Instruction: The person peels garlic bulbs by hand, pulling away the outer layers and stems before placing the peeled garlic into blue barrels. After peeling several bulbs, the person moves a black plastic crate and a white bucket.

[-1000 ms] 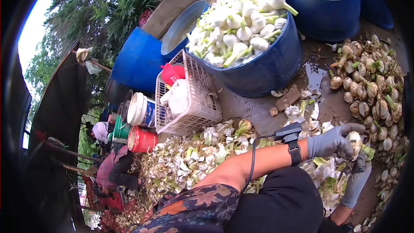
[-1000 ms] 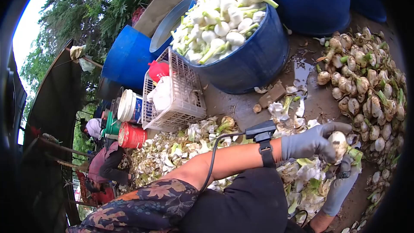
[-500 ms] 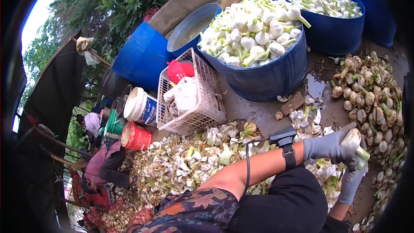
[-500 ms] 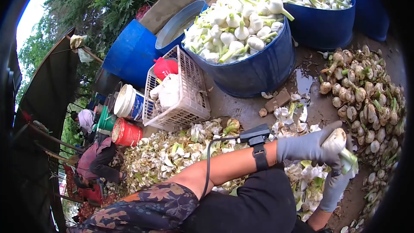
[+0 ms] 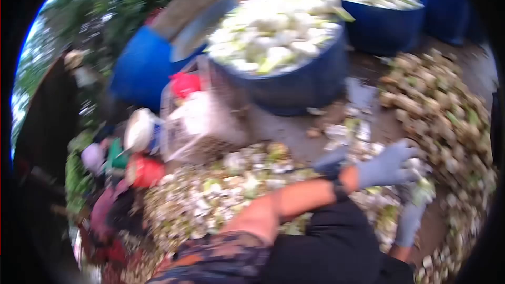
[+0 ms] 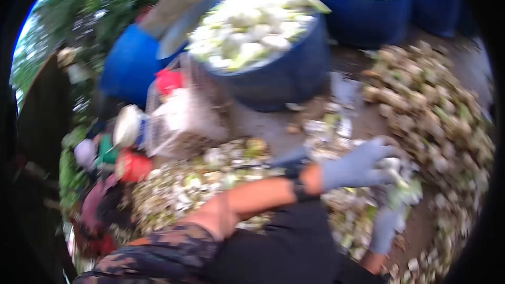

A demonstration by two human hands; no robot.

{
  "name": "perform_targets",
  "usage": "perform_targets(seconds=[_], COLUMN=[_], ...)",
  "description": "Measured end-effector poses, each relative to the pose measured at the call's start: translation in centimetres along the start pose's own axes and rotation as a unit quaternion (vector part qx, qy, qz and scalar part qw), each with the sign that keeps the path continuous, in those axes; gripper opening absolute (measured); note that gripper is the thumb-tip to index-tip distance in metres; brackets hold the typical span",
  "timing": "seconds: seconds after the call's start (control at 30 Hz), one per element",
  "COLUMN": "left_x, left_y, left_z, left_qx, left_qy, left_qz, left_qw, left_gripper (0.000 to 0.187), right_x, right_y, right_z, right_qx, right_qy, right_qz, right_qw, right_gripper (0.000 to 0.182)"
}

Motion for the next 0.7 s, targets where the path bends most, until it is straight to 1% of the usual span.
perform_targets(seconds=[0.03, 0.07, 0.1, 0.13, 0.17, 0.2, 0.23, 0.27, 0.3, 0.37, 0.4, 0.43, 0.47, 0.5, 0.53, 0.57, 0.6, 0.63, 0.67, 0.7], left_x=[0.5, 1.3, 0.7, 0.5, 0.4, 1.1, 1.6, 1.9, 2.0, 2.5, 3.0, 3.6, 3.8, 4.2, 4.3, 4.4, 4.5, 4.6, 5.0, 5.4], left_y=[0.3, -0.4, -0.1, 0.2, -0.3, -0.8, -1.3, -1.7, -2.2, -2.4, -2.3, -2.2, -1.8, -2.3, -3.3, -3.5, -3.8, -4.0, -4.1, -4.1], left_z=[0.2, 0.4, 0.4, -0.2, -0.2, 0.0, 0.4, 0.5, 0.7, 0.8, 1.0, 1.0, 0.6, 0.6, 0.7, 0.8, 0.9, 1.0, 1.1, 1.0], left_qx=[0.033, -0.036, -0.057, -0.196, -0.225, -0.248, -0.275, -0.292, -0.312, -0.304, -0.323, -0.339, -0.306, -0.308, -0.305, -0.344, -0.38, -0.384, -0.384, -0.382], left_qy=[-0.063, -0.116, -0.101, -0.135, -0.095, -0.072, -0.043, -0.029, -0.011, -0.033, -0.057, -0.081, -0.116, -0.119, -0.081, -0.054, -0.02, -0.018, -0.038, -0.058], left_qz=[0.022, 0.018, 0.039, 0.133, 0.112, 0.19, 0.257, 0.306, 0.352, 0.36, 0.446, 0.528, 0.454, 0.454, 0.44, 0.499, 0.553, 0.551, 0.579, 0.605], left_qw=[0.997, 0.992, 0.992, 0.962, 0.963, 0.947, 0.926, 0.906, 0.883, 0.881, 0.833, 0.774, 0.829, 0.828, 0.841, 0.794, 0.741, 0.741, 0.718, 0.696], left_gripper=[0.058, 0.063, 0.064, 0.055, 0.04, 0.034, 0.028, 0.026, 0.025, 0.028, 0.031, 0.034, 0.043, 0.043, 0.046, 0.048, 0.05, 0.05, 0.05, 0.05], right_x=[0.2, 0.7, 1.1, 1.4, 1.7, 1.4, 0.3, -2.1, -4.6, -8.1, -9.4, -9.6, -9.1, -8.4, -7.6, -7.1, -6.9, -6.6, -5.5, -4.9], right_y=[-1.1, -2.1, -3.5, -4.8, -5.5, -5.4, -4.8, -3.2, -1.6, 0.3, 1.3, 1.1, 1.2, 1.1, -1.2, -3.1, -5.8, -7.6, -8.0, -6.9], right_z=[-0.3, 0.0, 0.4, 1.0, 1.0, 1.0, 1.0, 0.7, 0.4, 0.7, 1.0, 1.4, 1.8, 2.2, 2.2, 1.8, 1.2, 0.7, -0.1, -0.1], right_qx=[0.023, 0.036, 0.051, 0.063, 0.073, 0.071, 0.074, 0.042, 0.012, 0.084, 0.136, 0.141, 0.164, 0.186, 0.097, 0.097, 0.004, -0.086, -0.144, -0.146], right_qy=[0.004, -0.025, -0.059, -0.094, -0.114, -0.102, -0.066, -0.026, 0.01, 0.169, 0.17, 0.175, 0.106, 0.035, 0.049, 0.05, 0.127, 0.201, 0.148, 0.149], right_qz=[0.011, 0.016, 0.01, -0.011, -0.028, -0.058, -0.009, 0.1, 0.205, 0.287, 0.367, 0.368, 0.407, 0.441, 0.365, 0.363, 0.399, 0.427, 0.428, 0.424], right_qw=[1.0, 0.999, 0.997, 0.994, 0.99, 0.991, 0.995, 0.994, 0.979, 0.939, 0.904, 0.902, 0.892, 0.877, 0.925, 0.925, 0.908, 0.878, 0.88, 0.881], right_gripper=[0.028, 0.025, 0.022, 0.02, 0.017, 0.02, 0.019, 0.018, 0.018, 0.018, 0.028, 0.028, 0.037, 0.047, 0.066, 0.066, 0.068, 0.07, 0.064, 0.064])
Point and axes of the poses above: each hand's wrist, its own z-axis away from the middle knuckle, its own x-axis out of the palm, y = z × x, the point moved 4 cm from there along -z, towards the middle knuckle, and after that the axes turned 6 degrees about z, right-handed, at the moved point
